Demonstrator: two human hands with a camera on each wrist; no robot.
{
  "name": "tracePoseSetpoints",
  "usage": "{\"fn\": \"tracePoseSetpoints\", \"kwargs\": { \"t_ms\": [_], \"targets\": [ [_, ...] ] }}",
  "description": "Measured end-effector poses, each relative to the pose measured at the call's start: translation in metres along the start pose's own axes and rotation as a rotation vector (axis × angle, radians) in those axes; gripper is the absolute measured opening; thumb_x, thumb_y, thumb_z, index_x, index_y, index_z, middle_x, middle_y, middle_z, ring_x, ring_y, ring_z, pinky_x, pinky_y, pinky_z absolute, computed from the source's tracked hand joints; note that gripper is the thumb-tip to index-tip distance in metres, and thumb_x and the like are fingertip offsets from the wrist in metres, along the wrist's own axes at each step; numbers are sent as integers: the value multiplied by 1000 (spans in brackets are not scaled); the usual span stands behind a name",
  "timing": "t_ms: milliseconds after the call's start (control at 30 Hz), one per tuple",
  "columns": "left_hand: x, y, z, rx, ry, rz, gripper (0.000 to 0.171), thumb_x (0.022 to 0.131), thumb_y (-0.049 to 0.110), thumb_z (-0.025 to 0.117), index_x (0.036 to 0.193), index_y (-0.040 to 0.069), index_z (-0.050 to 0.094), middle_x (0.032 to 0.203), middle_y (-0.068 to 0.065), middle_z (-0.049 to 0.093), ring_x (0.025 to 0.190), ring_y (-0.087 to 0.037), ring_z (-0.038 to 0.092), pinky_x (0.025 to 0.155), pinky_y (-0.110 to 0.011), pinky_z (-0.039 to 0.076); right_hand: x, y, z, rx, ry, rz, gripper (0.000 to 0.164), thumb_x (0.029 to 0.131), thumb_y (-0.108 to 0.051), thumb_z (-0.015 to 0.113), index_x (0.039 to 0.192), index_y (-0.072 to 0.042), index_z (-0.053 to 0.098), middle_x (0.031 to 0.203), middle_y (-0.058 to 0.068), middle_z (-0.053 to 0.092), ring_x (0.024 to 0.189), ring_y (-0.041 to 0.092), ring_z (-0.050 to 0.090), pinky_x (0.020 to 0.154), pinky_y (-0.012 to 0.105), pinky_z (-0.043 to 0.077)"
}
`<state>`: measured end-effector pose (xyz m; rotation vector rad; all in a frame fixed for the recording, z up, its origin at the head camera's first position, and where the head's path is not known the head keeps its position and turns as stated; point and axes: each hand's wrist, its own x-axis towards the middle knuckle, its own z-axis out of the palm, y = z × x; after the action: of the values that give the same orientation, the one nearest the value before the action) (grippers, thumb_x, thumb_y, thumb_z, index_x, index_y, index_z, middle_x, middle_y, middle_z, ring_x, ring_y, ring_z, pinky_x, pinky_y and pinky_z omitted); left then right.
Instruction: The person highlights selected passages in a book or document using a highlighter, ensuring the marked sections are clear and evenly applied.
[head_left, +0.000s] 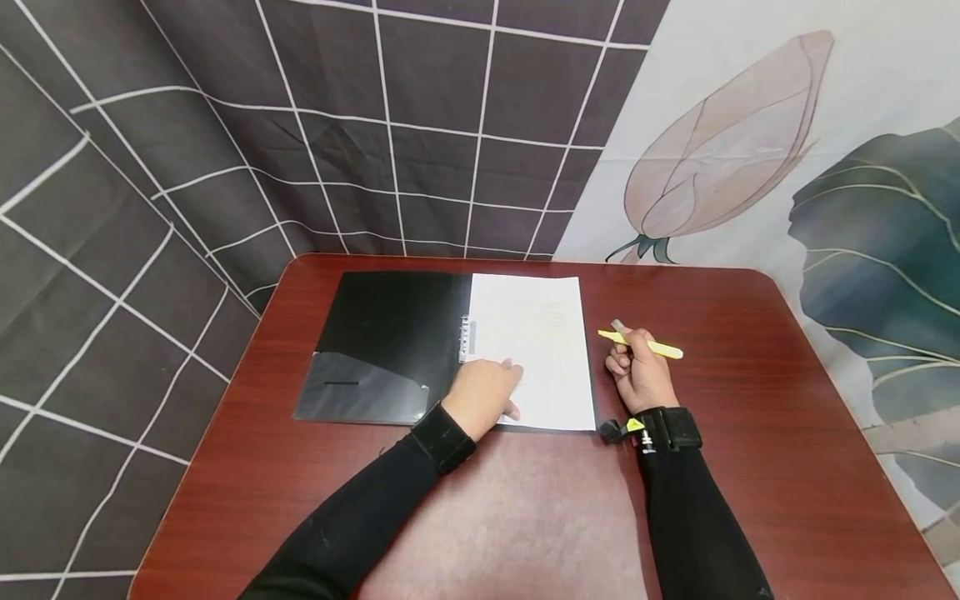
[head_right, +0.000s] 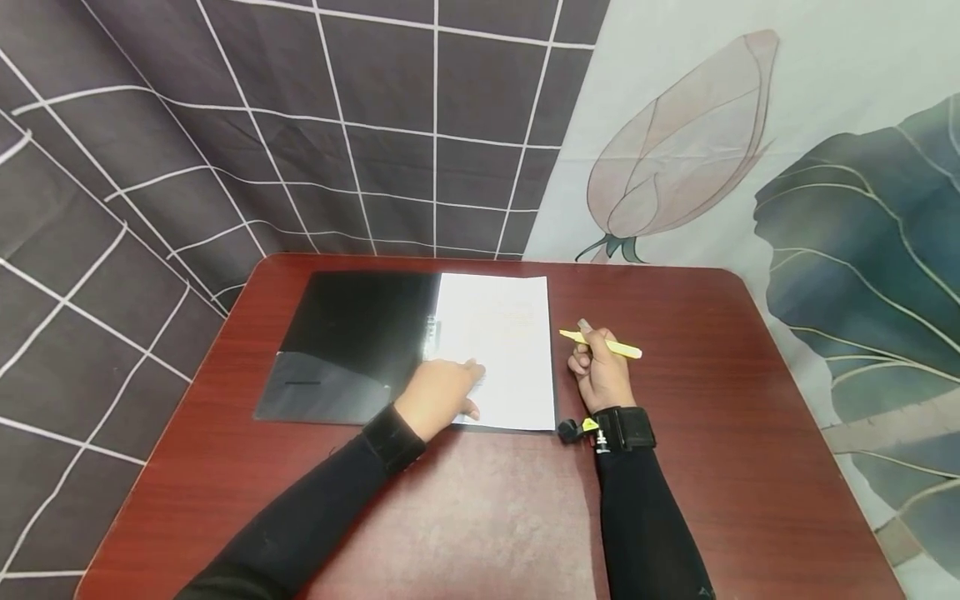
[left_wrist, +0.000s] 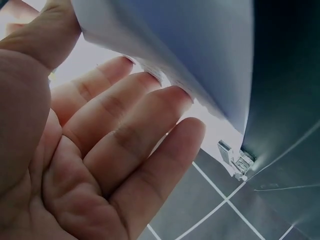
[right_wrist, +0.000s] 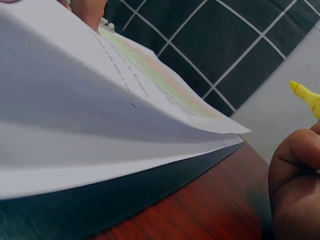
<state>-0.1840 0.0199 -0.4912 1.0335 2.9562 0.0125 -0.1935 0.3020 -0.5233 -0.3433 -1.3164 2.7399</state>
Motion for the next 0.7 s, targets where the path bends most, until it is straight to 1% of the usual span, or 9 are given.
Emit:
{"fn": "tracePoseSetpoints", "kwargs": {
  "t_ms": [133, 200, 267, 367, 500, 600, 700],
  "targets": [
    [-1, -1, 0, -5, 5, 3, 63, 81, 52, 96, 131, 16, 79, 137, -6, 84, 99, -26, 85, 76, -41, 68, 1, 2, 0, -8, -2, -1, 49, 122, -7, 43, 75, -19, 43, 78, -4, 53, 57, 7, 35, 63, 24, 14],
    [-1, -1, 0, -6, 11, 8, 62, 82, 52, 96, 131, 16, 79, 136, -6, 85, 97, -25, 85, 75, -40, 67, 1, 1, -1, -3, 1, -5, 49, 122, -7, 43, 74, -19, 43, 74, -4, 52, 58, 7, 33, 64, 24, 13],
    [0, -1, 0, -3, 6, 8, 62, 84, 53, 95, 133, 17, 79, 137, -5, 84, 97, -25, 85, 75, -39, 67, 1, 1, -1, 1, 3, -6, 49, 122, -6, 42, 75, -19, 44, 71, -3, 52, 58, 8, 32, 65, 25, 12],
    [1, -1, 0, 16, -1, 4, 65, 86, 55, 94, 138, 19, 80, 142, -3, 83, 99, -24, 85, 74, -39, 67, 1, 0, -1, 2, 5, -3, 48, 122, -7, 42, 75, -19, 44, 75, -3, 52, 59, 8, 32, 64, 24, 13],
    [0, 0, -1, 56, -12, 3, 71, 87, 60, 93, 146, 23, 78, 147, 0, 80, 106, -24, 85, 77, -38, 68, 1, 1, 0, -29, 5, -7, 48, 122, -8, 42, 75, -21, 42, 89, -4, 51, 59, 6, 34, 64, 24, 16],
    [-1, 1, -2, 71, -14, 6, 76, 87, 65, 91, 149, 22, 77, 148, 0, 79, 110, -24, 85, 80, -38, 69, 1, 2, 1, -45, 3, -12, 49, 122, -8, 42, 75, -21, 41, 92, -4, 50, 58, 6, 34, 64, 24, 16],
    [-1, 1, -3, 77, -5, 7, 77, 88, 66, 90, 149, 23, 77, 149, 1, 79, 110, -24, 85, 80, -38, 68, 1, 1, 2, -52, 2, -13, 48, 123, -9, 42, 76, -21, 41, 89, -4, 50, 57, 6, 34, 63, 24, 16]
  ]
}}
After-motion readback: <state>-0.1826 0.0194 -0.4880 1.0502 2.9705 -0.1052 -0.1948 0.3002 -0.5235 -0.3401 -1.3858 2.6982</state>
